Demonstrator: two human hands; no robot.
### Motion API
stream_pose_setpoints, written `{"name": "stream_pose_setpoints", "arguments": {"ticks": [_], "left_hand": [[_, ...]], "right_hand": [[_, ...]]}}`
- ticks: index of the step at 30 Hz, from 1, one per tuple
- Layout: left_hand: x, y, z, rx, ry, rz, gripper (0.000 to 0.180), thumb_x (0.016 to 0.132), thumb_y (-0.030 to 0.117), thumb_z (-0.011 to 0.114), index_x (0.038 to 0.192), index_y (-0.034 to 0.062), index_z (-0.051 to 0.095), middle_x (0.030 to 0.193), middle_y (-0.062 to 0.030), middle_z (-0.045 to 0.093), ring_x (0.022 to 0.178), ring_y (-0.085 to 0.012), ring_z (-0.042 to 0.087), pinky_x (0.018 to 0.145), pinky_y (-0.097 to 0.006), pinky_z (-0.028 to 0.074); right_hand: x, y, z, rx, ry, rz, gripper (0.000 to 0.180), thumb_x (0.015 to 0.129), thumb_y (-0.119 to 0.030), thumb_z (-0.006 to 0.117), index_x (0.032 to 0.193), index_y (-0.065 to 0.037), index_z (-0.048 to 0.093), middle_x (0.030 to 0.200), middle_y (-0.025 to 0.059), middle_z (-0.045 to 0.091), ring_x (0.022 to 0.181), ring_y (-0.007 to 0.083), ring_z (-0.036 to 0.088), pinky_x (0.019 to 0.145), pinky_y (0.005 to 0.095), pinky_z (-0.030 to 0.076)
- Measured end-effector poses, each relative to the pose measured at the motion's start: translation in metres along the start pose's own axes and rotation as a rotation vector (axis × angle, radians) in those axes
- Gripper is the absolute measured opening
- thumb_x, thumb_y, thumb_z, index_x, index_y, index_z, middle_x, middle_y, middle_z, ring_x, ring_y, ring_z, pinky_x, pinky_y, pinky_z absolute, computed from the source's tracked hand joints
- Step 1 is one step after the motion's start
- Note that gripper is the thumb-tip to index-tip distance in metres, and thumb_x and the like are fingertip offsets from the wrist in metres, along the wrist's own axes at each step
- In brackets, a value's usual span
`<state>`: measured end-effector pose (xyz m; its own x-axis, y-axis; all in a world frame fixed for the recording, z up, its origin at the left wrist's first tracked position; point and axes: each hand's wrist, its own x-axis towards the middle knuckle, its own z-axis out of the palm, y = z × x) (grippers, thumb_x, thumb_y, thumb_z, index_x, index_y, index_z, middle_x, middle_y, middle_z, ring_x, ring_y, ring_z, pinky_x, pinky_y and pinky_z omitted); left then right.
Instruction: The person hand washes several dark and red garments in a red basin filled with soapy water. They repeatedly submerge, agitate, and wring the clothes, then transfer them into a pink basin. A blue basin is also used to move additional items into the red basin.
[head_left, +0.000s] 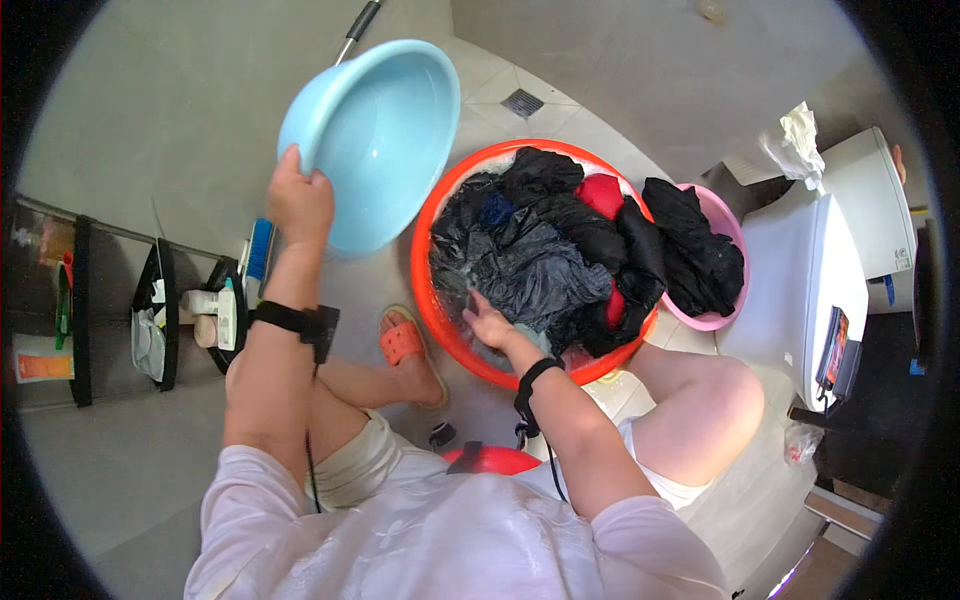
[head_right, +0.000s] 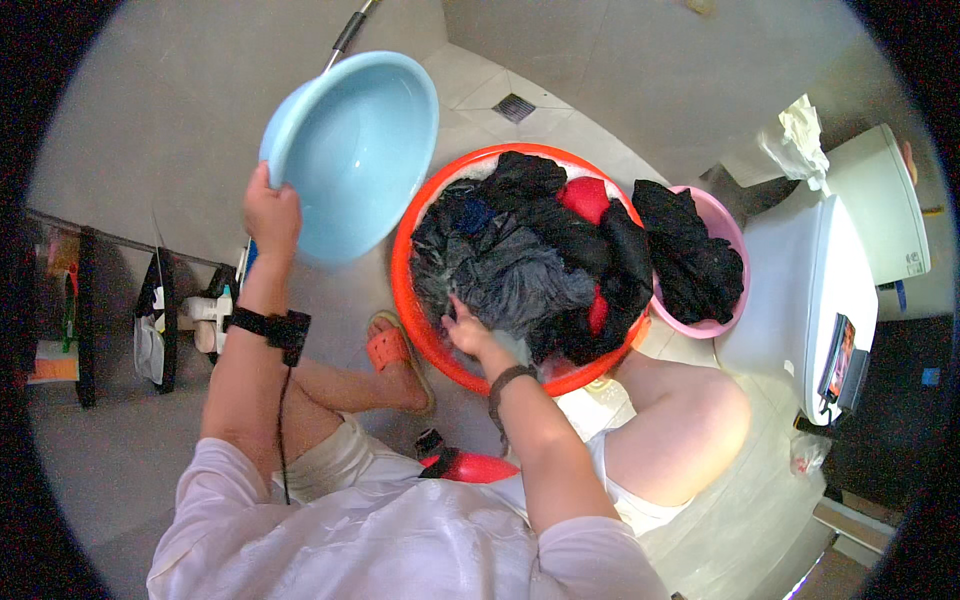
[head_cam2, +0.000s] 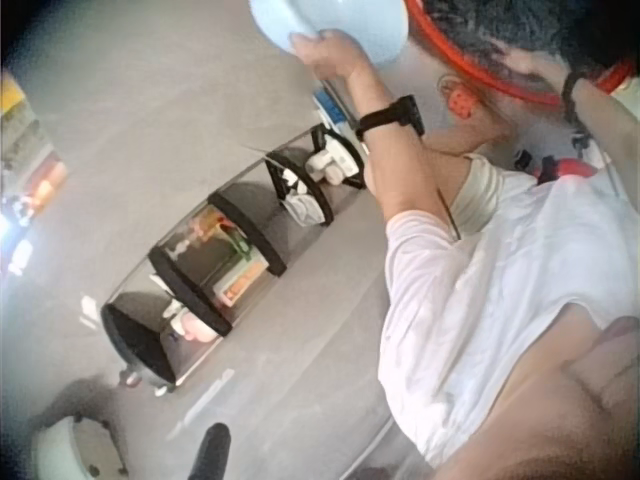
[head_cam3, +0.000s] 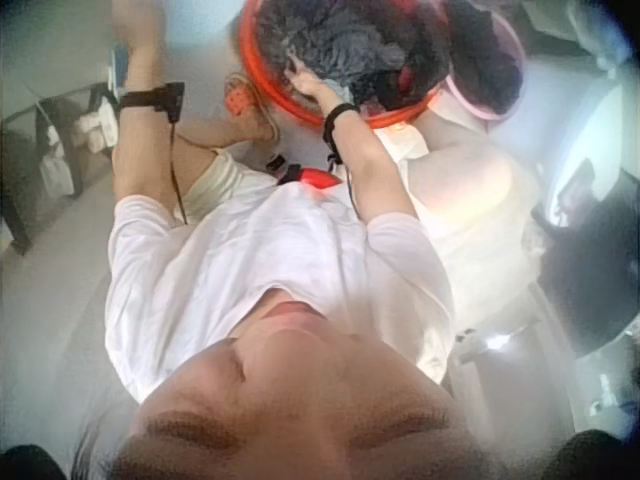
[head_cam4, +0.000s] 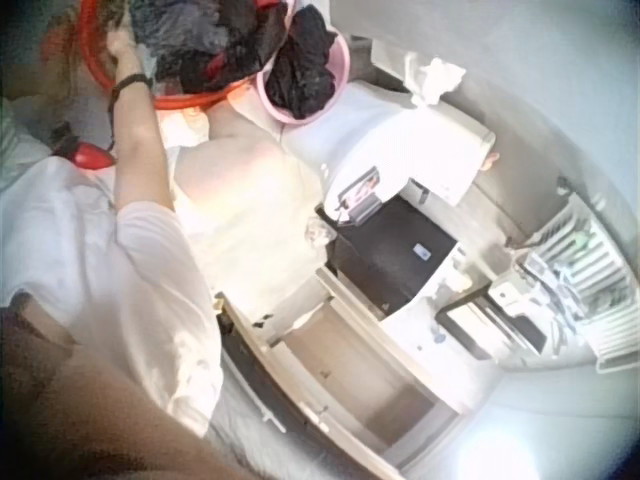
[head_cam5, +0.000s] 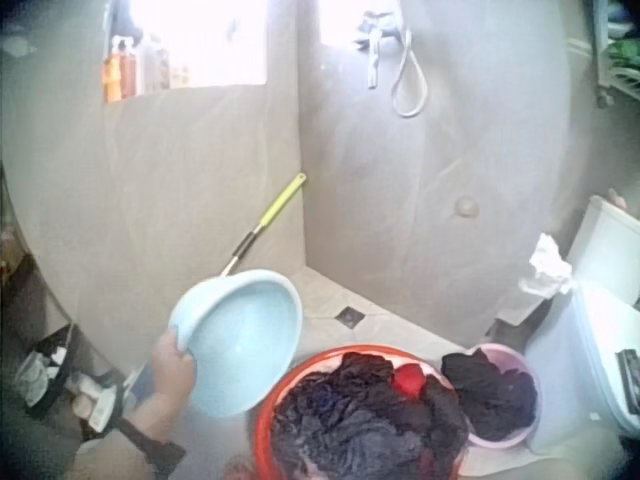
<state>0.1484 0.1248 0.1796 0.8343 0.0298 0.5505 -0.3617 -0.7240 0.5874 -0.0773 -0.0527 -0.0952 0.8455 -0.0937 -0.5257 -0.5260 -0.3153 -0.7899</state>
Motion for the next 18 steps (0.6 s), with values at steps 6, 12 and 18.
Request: {"name": "stream_pose_setpoints", "arguments": {"ticks": [6,12,18], "left_hand": [[0.027,-0.004,-0.025,0.086,0.026,0.064,0.017,0.078,0.003,0.055,0.094,0.0089,0.060,0.083,-0.0141,0.063,0.080,-0.0388,0.062,0.070,-0.046,0.048],[0.029,-0.013,0.012,-0.027,-0.039,-0.099,0.017,0.076,0.007,0.055,0.091,0.0112,0.059,0.079,-0.0146,0.062,0.078,-0.0385,0.061,0.071,-0.047,0.048],[0.028,-0.026,0.030,-0.034,-0.081,-0.197,0.027,0.075,0.007,0.053,0.099,0.0118,0.065,0.081,-0.0125,0.067,0.078,-0.0360,0.064,0.074,-0.046,0.050]], "right_hand": [[0.019,-0.026,-0.005,-0.443,-0.069,0.041,0.046,0.094,-0.031,0.053,0.126,0.001,0.060,0.117,0.0283,0.065,0.105,0.0442,0.064,0.094,0.0482,0.050],[0.064,-0.127,-0.036,0.647,0.409,-0.199,0.035,0.099,-0.021,0.053,0.129,-0.003,0.056,0.124,0.0162,0.064,0.106,0.0291,0.064,0.089,0.0391,0.051],[0.131,-0.121,-0.038,1.249,0.269,0.042,0.050,0.104,-0.025,0.045,0.148,-0.001,0.036,0.149,0.0173,0.043,0.139,0.0299,0.039,0.118,0.0396,0.027]]}}
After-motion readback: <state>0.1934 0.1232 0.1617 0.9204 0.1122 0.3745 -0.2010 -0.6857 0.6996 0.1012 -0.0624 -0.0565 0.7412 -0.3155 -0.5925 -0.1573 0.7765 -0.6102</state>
